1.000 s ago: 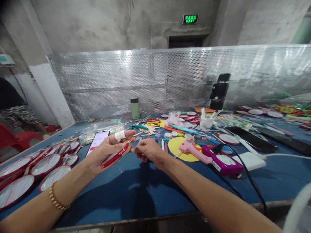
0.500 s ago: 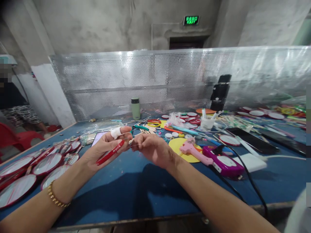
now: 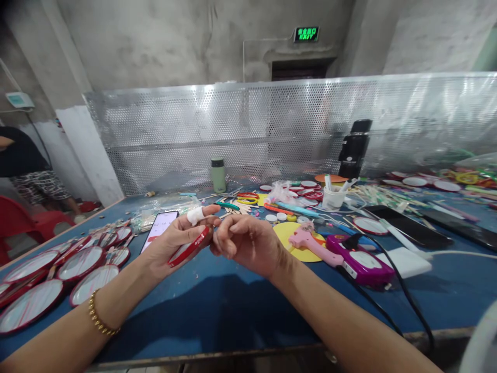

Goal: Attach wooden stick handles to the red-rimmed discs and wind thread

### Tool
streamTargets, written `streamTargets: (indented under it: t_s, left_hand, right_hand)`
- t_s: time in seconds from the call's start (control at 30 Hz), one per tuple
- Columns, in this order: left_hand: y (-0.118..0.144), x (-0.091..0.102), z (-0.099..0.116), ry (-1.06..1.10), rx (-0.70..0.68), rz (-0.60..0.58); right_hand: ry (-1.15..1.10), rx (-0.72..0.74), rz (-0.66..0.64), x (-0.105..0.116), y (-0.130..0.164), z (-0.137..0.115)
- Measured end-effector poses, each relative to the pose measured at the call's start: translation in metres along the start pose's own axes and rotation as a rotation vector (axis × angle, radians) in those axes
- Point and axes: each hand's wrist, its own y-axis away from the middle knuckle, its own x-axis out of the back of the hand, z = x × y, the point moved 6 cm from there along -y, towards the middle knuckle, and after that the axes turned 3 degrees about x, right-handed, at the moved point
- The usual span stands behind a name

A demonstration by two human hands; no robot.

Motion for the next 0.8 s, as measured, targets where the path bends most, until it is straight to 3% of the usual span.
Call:
streamTargets:
  t_s: [0.1,0.2,0.37,0.47,0.57,0.67,0.8]
  left_hand:
    - [0.000,0.011,0.007,-0.035,-0.055,0.139]
    - [0.002,0.024,0.018,-0.139,-0.139,0.307]
    - [0.005,0.031,0.028,-0.557,-0.321,0.444]
    - [0.004,0.028,0.024,-0.806,-0.421,0.463]
    - [0.001,0.027,0.017,-0.927,-0.438,0.453]
    - [-0.001,0.027,0.011,-0.915,-0.419,0.431]
    - [-0.004,0.023,0.002,-0.800,-0.411,0.349]
  right_hand:
    - [0.049,0.012,0.016,0.008,0.002,-0.005]
    - [0.168,0.005,0.117,0.020,0.006,-0.013]
    - [0.531,-0.109,0.175,0.028,0.007,-0.011]
    - [0.722,-0.164,0.148,0.031,0.004,-0.004]
    - [0.885,-0.114,0.231,0.038,0.002,-0.010]
    - [0.988,-0.065,0.283,0.041,0.002,-0.017]
    - [1.024,-0.118,0.122,0.035,-0.001,-0.003]
